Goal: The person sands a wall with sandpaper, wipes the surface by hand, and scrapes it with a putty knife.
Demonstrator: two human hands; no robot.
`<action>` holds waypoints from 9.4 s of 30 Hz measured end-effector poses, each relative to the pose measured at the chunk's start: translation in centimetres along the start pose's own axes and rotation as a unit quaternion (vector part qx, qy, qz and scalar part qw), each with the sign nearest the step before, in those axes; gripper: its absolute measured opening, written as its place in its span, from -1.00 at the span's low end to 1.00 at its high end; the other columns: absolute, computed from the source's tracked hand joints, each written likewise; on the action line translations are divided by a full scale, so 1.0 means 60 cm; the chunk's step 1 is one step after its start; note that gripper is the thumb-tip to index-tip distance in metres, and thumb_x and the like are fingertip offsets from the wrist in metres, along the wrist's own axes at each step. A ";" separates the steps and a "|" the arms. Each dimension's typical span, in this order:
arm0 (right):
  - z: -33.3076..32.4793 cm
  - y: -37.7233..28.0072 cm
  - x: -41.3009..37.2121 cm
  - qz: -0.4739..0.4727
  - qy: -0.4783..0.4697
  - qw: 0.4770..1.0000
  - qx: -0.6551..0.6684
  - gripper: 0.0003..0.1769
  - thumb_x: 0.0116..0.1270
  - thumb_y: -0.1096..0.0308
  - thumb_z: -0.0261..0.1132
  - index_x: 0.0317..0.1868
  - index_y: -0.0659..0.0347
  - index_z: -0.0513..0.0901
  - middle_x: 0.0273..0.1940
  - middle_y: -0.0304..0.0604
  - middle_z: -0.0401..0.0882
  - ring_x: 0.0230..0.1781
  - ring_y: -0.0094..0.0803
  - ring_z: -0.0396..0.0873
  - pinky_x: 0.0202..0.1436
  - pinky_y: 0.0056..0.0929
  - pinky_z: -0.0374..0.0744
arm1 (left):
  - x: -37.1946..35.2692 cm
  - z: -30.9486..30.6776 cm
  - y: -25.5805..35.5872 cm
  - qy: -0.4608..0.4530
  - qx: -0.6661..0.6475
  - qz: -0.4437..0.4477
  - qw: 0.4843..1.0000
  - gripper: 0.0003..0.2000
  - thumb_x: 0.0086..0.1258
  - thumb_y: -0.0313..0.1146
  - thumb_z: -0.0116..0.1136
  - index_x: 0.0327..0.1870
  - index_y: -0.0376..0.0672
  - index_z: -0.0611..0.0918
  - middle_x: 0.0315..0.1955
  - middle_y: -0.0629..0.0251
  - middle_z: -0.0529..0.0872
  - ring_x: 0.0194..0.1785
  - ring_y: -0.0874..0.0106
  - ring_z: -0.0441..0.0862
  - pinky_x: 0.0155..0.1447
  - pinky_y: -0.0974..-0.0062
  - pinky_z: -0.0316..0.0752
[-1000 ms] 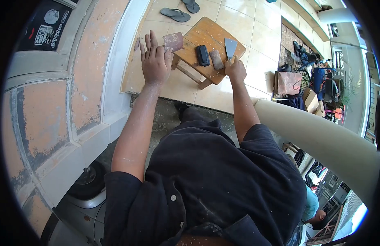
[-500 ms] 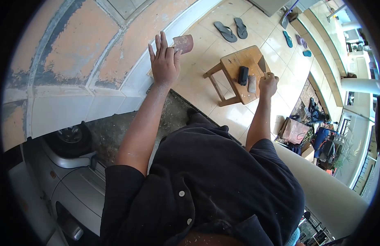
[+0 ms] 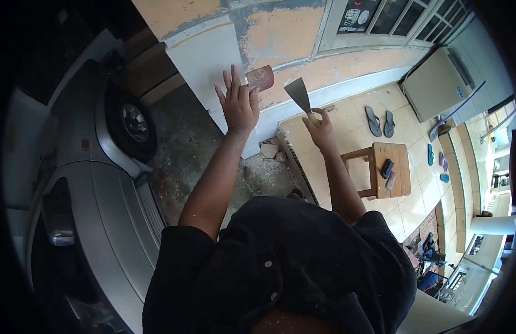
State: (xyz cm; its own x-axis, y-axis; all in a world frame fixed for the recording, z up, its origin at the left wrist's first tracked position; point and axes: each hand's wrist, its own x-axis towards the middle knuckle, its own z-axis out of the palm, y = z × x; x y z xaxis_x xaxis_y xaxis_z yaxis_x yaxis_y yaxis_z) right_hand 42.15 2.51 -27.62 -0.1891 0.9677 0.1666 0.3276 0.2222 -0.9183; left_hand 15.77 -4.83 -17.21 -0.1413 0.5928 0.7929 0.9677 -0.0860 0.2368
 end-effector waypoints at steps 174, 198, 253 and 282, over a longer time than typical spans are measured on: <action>0.113 -0.793 0.143 -0.627 0.247 0.697 -0.245 0.03 0.51 -0.30 0.12 0.69 0.29 0.10 0.72 0.17 -0.04 0.77 0.07 -0.16 0.72 0.29 -0.18 | 0.362 -0.479 -0.035 0.142 0.259 0.192 0.936 0.37 0.15 0.66 0.13 0.68 -0.41 -0.04 0.59 -0.25 0.19 0.70 -0.09 0.08 0.69 -0.37 -0.31; 0.035 -0.737 0.220 -0.661 0.157 0.710 -0.183 0.06 0.46 -0.29 0.22 0.69 0.27 0.12 0.73 0.10 -0.05 0.77 0.02 -0.16 0.71 0.31 -0.23 | 0.388 -0.367 0.047 0.198 0.218 0.165 0.941 -0.01 0.44 0.24 0.25 0.68 -0.26 0.13 0.56 -0.15 0.34 0.65 -0.10 0.22 0.66 -0.36 -0.20; 0.116 -0.752 0.270 -0.633 0.316 0.670 -0.223 -0.49 0.30 0.39 0.37 0.29 -0.05 0.70 0.36 -0.42 0.66 0.42 -0.26 0.49 0.27 -0.15 0.35 | 0.601 -0.365 -0.069 0.415 0.124 0.232 0.871 -0.73 0.61 -0.12 0.16 0.09 -0.10 0.63 0.00 0.25 0.70 0.20 0.17 0.56 0.33 0.10 0.33; 0.176 -0.720 0.315 -0.706 0.291 0.635 -0.116 -0.45 0.08 0.39 0.58 0.12 0.33 0.75 0.18 0.05 0.77 0.26 -0.05 0.72 0.38 -0.10 0.67 | 0.627 -0.346 -0.073 0.410 0.158 0.187 0.879 -0.55 0.59 0.06 0.13 0.34 0.02 0.58 0.32 0.24 0.54 0.50 0.03 0.37 0.45 -0.10 0.27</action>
State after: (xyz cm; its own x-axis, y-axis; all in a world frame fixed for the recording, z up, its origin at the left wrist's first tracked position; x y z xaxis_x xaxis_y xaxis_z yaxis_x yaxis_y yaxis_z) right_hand 14.65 9.92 11.42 -0.0944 -0.3503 0.9319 0.3522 0.8638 0.3603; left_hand 1.91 1.20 23.25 0.2219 -0.2172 0.9506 0.9698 0.1504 -0.1921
